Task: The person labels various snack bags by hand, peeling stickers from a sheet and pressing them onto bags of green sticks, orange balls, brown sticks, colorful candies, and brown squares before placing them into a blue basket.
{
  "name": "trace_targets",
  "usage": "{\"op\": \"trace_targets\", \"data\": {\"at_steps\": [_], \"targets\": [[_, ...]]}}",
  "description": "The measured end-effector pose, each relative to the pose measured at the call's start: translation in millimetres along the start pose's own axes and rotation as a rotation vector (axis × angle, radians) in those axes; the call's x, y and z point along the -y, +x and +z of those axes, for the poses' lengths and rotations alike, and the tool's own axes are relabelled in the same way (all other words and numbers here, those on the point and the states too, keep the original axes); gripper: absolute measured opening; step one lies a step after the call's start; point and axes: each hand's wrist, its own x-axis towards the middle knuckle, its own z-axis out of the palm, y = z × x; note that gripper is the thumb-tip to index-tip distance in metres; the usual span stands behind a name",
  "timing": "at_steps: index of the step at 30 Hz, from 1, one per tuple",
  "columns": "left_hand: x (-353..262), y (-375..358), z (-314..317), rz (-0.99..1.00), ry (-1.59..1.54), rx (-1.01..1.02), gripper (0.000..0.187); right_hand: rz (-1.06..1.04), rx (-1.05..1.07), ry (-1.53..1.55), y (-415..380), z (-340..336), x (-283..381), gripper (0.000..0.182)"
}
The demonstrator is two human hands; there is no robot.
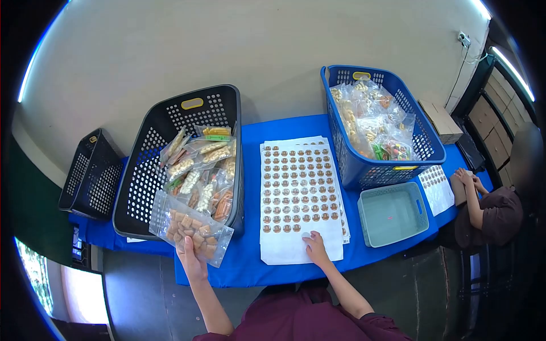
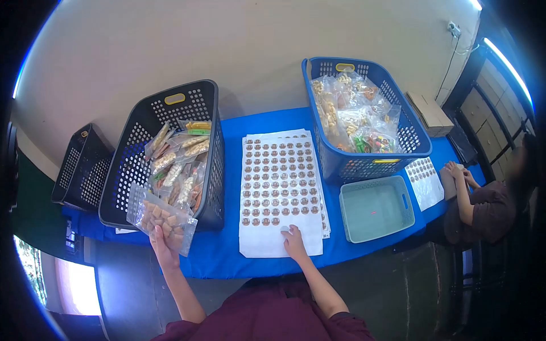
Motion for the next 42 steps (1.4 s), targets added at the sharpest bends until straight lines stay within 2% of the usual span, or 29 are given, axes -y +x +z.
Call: {"op": "trace_targets", "data": {"at_steps": [2,4,7,8,11,13,14,20,23,26,27,29,33,36,39,42], "targets": [[-2,-2,3,-0.006,-0.002,0.006,0.043,0.01,0.036,-0.037,-4,-2,2,0.048],[-3,-2,5,-0.013,-0.009,0.016,0.042,0.039,0.093,-0.107,-6,-22,35,0.057],[-13,-12,5,-0.158,-0.112,-0.079,0.042,0.096,0.094,-0.299,-20,-34,66,0.072],[-19,-17,8,-0.18,-0.064,-0.054,0.042,0.138,0.146,-0.325,-27,-31,62,0.081],[-41,-34,20,-0.255,0.035,0.037,0.039,0.279,0.198,-0.411,-43,-33,66,0.084],[-46,-37,31,-0.29,0.033,0.125,0.037,0.291,0.205,-0.425,-53,-28,53,0.086],[-45,-39,40,-0.278,0.014,0.102,0.035,0.294,0.208,-0.431,-53,-26,45,0.087],[-23,-41,59,-0.502,-0.029,0.229,0.029,0.339,0.116,-0.435,-38,-30,29,0.086],[-13,-47,70,-0.636,-0.01,0.294,0.03,0.367,0.116,-0.435,-29,-41,46,0.084],[7,-54,75,-0.586,0.106,0.494,0.038,0.236,-0.213,-0.139,-24,-33,21,0.072],[7,-57,82,-0.624,0.132,0.528,0.041,0.255,-0.27,0.004,-17,-44,31,0.065],[13,-62,93,-0.606,0.162,0.556,0.039,0.304,-0.372,0.293,-1,-93,80,0.054],[37,-59,94,-0.708,0.169,0.66,0.033,-0.031,-0.571,0.432,12,-182,165,0.017],[42,-58,101,-0.748,0.183,0.67,0.031,-0.144,-0.584,0.666,6,-212,216,0.012],[44,-58,109,-0.693,0.172,0.7,0.032,-0.029,-0.346,0.756,5,-207,231,0.011],[44,-59,115,-0.56,0.237,0.751,0.033,0.104,-0.267,0.731,10,-188,233,0.012]]}}
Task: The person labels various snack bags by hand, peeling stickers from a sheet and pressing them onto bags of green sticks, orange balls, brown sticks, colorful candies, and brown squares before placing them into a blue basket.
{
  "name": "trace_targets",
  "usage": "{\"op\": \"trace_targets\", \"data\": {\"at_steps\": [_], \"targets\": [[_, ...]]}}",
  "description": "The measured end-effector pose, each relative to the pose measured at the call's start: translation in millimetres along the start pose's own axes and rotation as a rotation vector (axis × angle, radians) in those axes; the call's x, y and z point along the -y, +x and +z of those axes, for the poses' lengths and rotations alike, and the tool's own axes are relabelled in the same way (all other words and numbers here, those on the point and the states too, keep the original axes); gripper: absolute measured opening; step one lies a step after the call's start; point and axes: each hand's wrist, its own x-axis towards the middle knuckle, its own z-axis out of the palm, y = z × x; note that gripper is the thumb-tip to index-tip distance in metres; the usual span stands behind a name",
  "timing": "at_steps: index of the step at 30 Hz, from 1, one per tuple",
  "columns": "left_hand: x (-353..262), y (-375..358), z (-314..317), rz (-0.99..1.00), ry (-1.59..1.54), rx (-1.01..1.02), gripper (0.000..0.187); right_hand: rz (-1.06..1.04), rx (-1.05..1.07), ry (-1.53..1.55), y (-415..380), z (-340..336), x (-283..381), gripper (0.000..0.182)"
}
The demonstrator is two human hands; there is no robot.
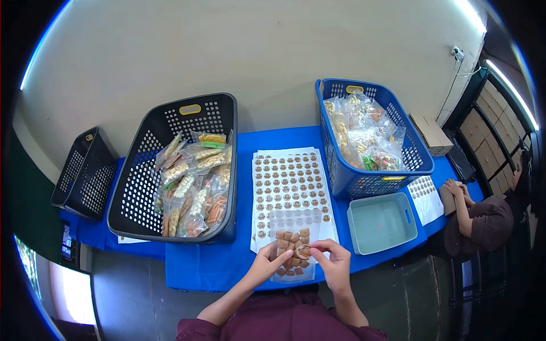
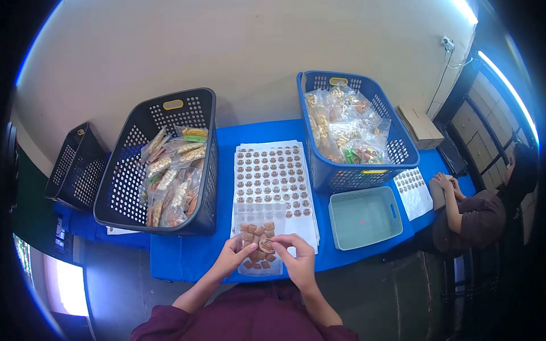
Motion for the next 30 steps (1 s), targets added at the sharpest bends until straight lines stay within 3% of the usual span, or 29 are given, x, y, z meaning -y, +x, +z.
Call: {"op": "trace_targets", "data": {"at_steps": [3,9,17,30], "targets": [[-9,1,1,-0.073,0.018,0.01,0.033,0.041,-0.019,-0.019,0,6,-7,0.013],[-2,4,7,0.002,-0.101,-0.026,0.033,0.049,0.014,-0.114,2,3,-10,0.018],[2,3,1,0.051,0.075,0.036,0.031,0.053,0.1,-0.255,8,-3,-2,0.02],[-23,-7,1,-0.079,0.027,0.041,0.032,-0.103,0.105,-0.403,13,7,3,0.022]]}}
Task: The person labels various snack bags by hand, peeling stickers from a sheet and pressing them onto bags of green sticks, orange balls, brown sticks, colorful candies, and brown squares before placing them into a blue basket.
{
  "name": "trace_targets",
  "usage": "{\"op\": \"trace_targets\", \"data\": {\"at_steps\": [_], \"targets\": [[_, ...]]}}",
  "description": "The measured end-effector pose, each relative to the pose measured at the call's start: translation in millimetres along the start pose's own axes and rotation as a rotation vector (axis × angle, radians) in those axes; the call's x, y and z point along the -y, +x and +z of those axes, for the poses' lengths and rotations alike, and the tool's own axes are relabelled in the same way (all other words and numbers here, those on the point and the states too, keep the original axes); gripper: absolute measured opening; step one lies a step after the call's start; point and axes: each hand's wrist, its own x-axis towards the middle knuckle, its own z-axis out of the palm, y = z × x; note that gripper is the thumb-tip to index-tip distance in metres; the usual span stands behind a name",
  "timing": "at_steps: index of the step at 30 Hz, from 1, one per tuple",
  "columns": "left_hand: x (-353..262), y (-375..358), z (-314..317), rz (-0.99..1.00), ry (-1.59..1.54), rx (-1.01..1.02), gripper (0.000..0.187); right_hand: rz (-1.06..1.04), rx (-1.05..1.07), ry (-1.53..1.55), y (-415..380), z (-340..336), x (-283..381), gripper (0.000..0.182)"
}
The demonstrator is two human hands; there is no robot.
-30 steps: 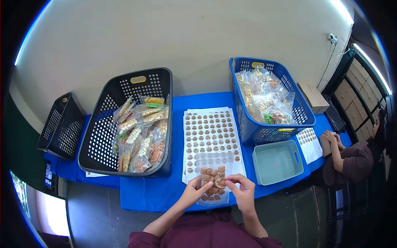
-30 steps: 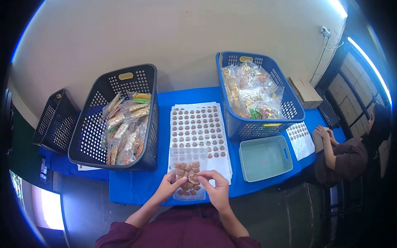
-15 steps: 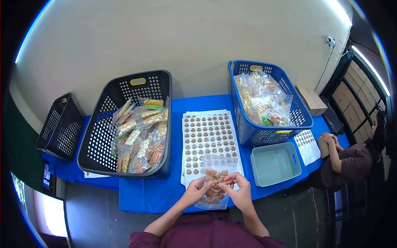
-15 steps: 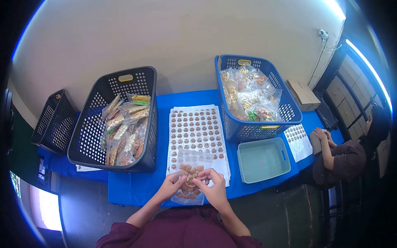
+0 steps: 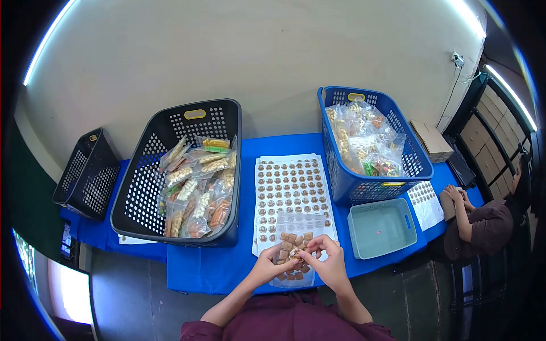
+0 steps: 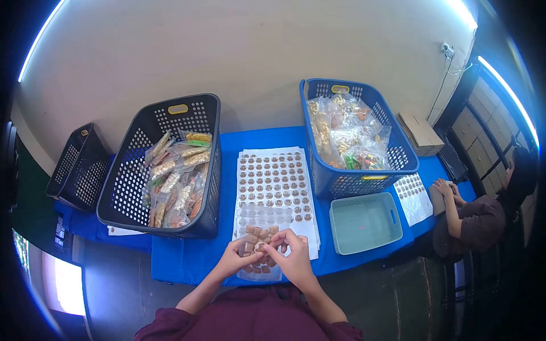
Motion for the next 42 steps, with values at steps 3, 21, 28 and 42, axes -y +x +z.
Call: {"op": "trace_targets", "data": {"at_steps": [3,21,28,42], "targets": [[19,4,-1,0.118,0.016,-0.021,0.03,-0.05,-0.028,-0.17,-3,0,7,0.024],[30,-4,15,0.169,-0.033,-0.022,0.031,0.356,0.006,0.816,-14,12,-23,0.023],[30,-1,18,0.139,-0.102,-0.101,0.023,0.318,0.059,0.801,-15,11,-26,0.021],[55,9,18,0.082,-0.087,-0.112,0.024,0.362,0.073,0.863,-21,8,-50,0.021]]}}
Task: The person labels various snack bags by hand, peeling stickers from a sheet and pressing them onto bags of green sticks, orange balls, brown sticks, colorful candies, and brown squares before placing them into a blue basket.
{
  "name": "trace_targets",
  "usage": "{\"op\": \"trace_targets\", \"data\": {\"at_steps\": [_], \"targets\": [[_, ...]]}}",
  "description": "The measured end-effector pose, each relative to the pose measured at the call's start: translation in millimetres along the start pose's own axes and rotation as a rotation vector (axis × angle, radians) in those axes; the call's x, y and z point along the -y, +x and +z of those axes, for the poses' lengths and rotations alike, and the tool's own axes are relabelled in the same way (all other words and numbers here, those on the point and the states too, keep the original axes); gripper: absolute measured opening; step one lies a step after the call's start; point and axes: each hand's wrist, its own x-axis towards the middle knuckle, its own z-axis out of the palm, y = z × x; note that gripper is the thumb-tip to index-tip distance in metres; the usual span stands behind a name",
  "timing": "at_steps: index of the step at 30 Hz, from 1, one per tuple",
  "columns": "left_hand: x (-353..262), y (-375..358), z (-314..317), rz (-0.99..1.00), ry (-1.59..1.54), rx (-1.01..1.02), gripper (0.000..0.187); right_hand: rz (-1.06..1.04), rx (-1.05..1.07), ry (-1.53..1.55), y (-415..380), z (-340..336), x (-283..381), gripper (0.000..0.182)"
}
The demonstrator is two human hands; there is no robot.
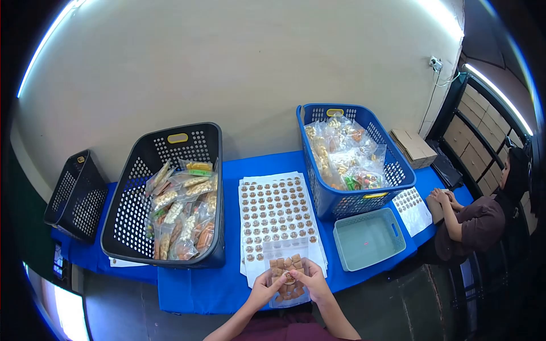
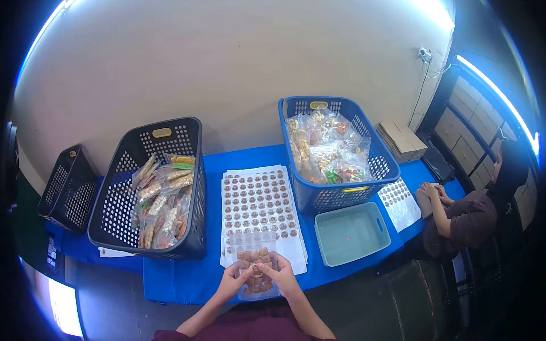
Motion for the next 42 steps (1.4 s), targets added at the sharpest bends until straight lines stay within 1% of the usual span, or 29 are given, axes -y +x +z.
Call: {"op": "trace_targets", "data": {"at_steps": [3,4,6,10,13,14,17,18,21,22,23,24,27,29,30,31,33,35,37,39,40,41,42], "targets": [[-4,4,5,-0.073,0.021,-0.057,0.025,0.008,-0.045,0.093,2,-2,-4,0.025],[-5,7,6,-0.03,-0.002,-0.063,0.023,0.01,-0.039,0.102,1,-2,-3,0.026],[-5,9,2,0.021,0.171,-0.076,0.022,0.007,-0.027,0.122,0,1,0,0.029],[-16,18,4,0.16,0.452,-0.093,0.022,-0.04,-0.061,-0.049,3,-6,-5,0.028],[-14,26,16,0.13,0.368,-0.074,0.022,0.018,-0.097,0.01,8,-16,3,0.024],[-11,28,19,0.089,0.346,-0.063,0.022,0.006,-0.114,0.01,9,-20,6,0.023],[-5,39,40,0.028,0.009,0.013,0.025,-0.021,-0.15,0.002,13,-35,17,0.022],[-4,43,42,-0.036,0.008,0.083,0.027,-0.025,-0.152,-0.005,16,-42,23,0.022],[0,59,60,-0.031,0.024,0.027,0.027,0.021,-0.109,-0.001,20,-60,40,0.023],[-7,64,67,-0.083,-0.043,0.019,0.025,0.017,-0.08,0.002,23,-68,41,0.024],[-4,69,71,-0.068,-0.034,0.01,0.025,0.008,-0.05,0.005,27,-77,43,0.024],[2,75,73,-0.051,-0.025,0.005,0.025,0.06,0.01,-0.017,29,-90,44,0.026],[3,85,86,-0.012,0.072,-0.002,0.027,0.055,0.034,-0.041,30,-117,40,0.027],[-4,89,94,-0.06,0.128,0.068,0.022,0.124,0.062,-0.055,28,-139,36,0.028],[14,98,86,-0.023,0.363,0.106,0.02,0.138,0.075,-0.063,27,-148,38,0.027],[13,103,93,0.012,0.166,0.157,0.02,0.154,0.087,-0.071,26,-155,42,0.025],[18,113,101,-0.044,0.229,0.153,0.02,0.173,0.116,-0.056,30,-168,51,0.026],[17,121,121,-0.047,0.184,0.101,0.02,0.204,0.156,-0.067,34,-184,58,0.027],[17,130,135,-0.018,0.184,0.04,0.021,0.17,0.131,-0.06,42,-191,64,0.027],[34,140,143,0.034,0.225,-0.03,0.021,0.16,0.091,-0.039,46,-199,69,0.026],[51,147,140,0.069,0.302,-0.053,0.023,0.167,0.068,-0.015,48,-200,71,0.025],[67,150,142,0.067,0.246,-0.098,0.022,0.17,0.048,0.009,51,-200,72,0.025],[70,151,148,0.065,0.193,-0.144,0.022,0.142,0.021,0.042,52,-199,70,0.026]]}}
